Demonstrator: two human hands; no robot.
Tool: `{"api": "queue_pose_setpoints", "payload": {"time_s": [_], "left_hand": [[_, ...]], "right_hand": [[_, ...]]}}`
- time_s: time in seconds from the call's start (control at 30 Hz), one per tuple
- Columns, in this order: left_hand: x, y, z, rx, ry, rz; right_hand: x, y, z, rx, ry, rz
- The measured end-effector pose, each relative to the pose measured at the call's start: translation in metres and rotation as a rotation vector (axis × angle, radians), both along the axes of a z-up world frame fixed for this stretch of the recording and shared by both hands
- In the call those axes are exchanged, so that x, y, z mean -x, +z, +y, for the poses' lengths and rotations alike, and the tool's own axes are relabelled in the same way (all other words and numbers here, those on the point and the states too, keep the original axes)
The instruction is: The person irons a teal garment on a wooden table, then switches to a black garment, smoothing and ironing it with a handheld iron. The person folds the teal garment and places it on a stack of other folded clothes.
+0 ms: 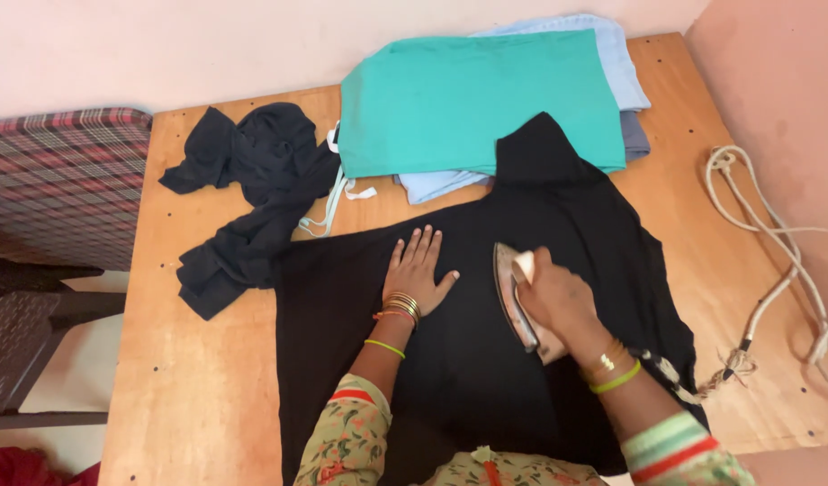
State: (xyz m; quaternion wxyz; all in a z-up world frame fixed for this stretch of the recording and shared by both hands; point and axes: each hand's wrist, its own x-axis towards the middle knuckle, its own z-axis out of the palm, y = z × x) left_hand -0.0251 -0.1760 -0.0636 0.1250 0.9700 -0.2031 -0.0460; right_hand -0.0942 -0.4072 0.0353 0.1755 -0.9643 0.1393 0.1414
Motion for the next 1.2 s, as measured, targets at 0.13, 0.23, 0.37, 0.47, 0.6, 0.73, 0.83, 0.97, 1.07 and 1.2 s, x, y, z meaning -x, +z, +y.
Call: {"api": "queue_pose_setpoints", "payload": {"time_s": [0.13, 0.23, 0.37, 0.47, 0.6, 0.73, 0.83, 0.97, 1.07, 1.2], "left_hand": [[0.0, -0.002, 0.001, 0.001, 0.012, -0.012], [-0.001, -0.001, 0.001, -0.007, 0.018, 0.003], [-0.001, 0.001, 0.0, -0.006, 0.018, 0.009], [0.001, 0.003, -0.001, -0.025, 0.033, 0.013], [0.001, 0.002, 0.0, -0.03, 0.036, -0.006], [0.001, -0.003, 0.001, -0.006, 0.034, -0.03], [0.0, -0.007, 0.002, 0.018, 0.031, -0.046], [-0.001, -0.009, 0.002, 0.035, 0.026, -0.036], [0.0, -0.008, 0.002, 0.015, 0.028, -0.04], [0.001, -0.004, 0.001, -0.003, 0.034, -0.012]], "right_hand": [[-0.057, -0.008, 0.001, -0.008, 0.019, -0.046], [-0.094, -0.009, 0.004, -0.012, 0.02, -0.071], [-0.126, -0.003, 0.006, 0.001, 0.035, -0.096], [-0.13, 0.001, 0.008, -0.01, 0.039, -0.088], [-0.118, -0.002, 0.009, -0.066, 0.023, -0.098], [-0.072, -0.011, 0.013, -0.079, 0.102, -0.095], [-0.016, -0.012, 0.017, -0.087, 0.189, -0.064], [0.065, -0.002, 0.023, -0.05, 0.273, 0.036], [0.108, 0.008, 0.028, -0.022, 0.238, 0.23], [0.135, 0.013, 0.024, -0.001, 0.183, 0.307]]}}
